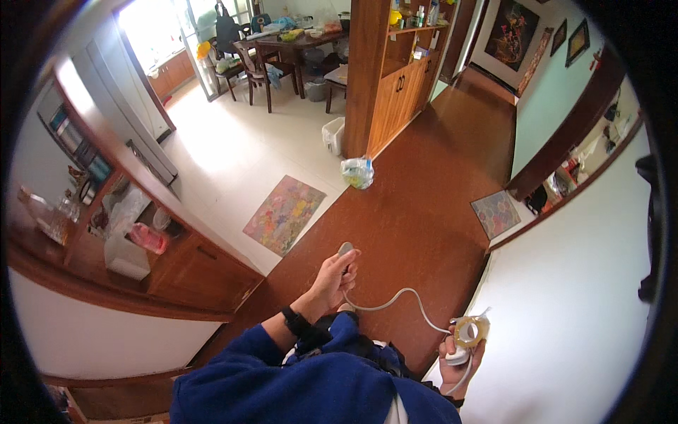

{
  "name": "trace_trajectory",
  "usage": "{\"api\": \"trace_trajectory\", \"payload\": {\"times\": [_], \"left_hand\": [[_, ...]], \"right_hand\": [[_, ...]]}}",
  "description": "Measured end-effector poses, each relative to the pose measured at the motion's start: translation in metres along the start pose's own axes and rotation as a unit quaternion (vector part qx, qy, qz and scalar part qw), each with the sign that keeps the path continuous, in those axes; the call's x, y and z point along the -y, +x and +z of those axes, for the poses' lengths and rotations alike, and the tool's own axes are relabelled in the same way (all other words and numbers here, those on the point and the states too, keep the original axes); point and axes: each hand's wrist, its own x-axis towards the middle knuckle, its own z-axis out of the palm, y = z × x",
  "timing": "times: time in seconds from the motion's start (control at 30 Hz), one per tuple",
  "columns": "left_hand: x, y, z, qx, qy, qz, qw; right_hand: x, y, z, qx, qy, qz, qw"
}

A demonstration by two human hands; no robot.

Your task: The person retrieves a roll of tape and a power cord from a cabinet, then moves to a bedroom. They place the items on the bed, use a screwdriver to adjust the plug, and use scissors to cut the cord.

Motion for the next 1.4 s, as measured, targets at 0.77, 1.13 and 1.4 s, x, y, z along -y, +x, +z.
{"api": "trace_trajectory", "payload": {"times": [0.77,1.13,1.4], "left_hand": [[-0.054,0.667,0.233,-0.181,0.067,0.106,0.976],[-0.091,1.030,0.288,-0.103,-0.023,0.070,0.992],[-0.123,1.300,0.403,0.028,-0.074,0.058,0.995]], "right_hand": [[0.325,0.691,-0.035,-0.103,0.033,-0.007,0.994],[0.504,0.966,-0.076,0.055,0.132,-0.102,0.984],[0.624,1.139,-0.135,0.043,0.161,-0.193,0.967]]}}
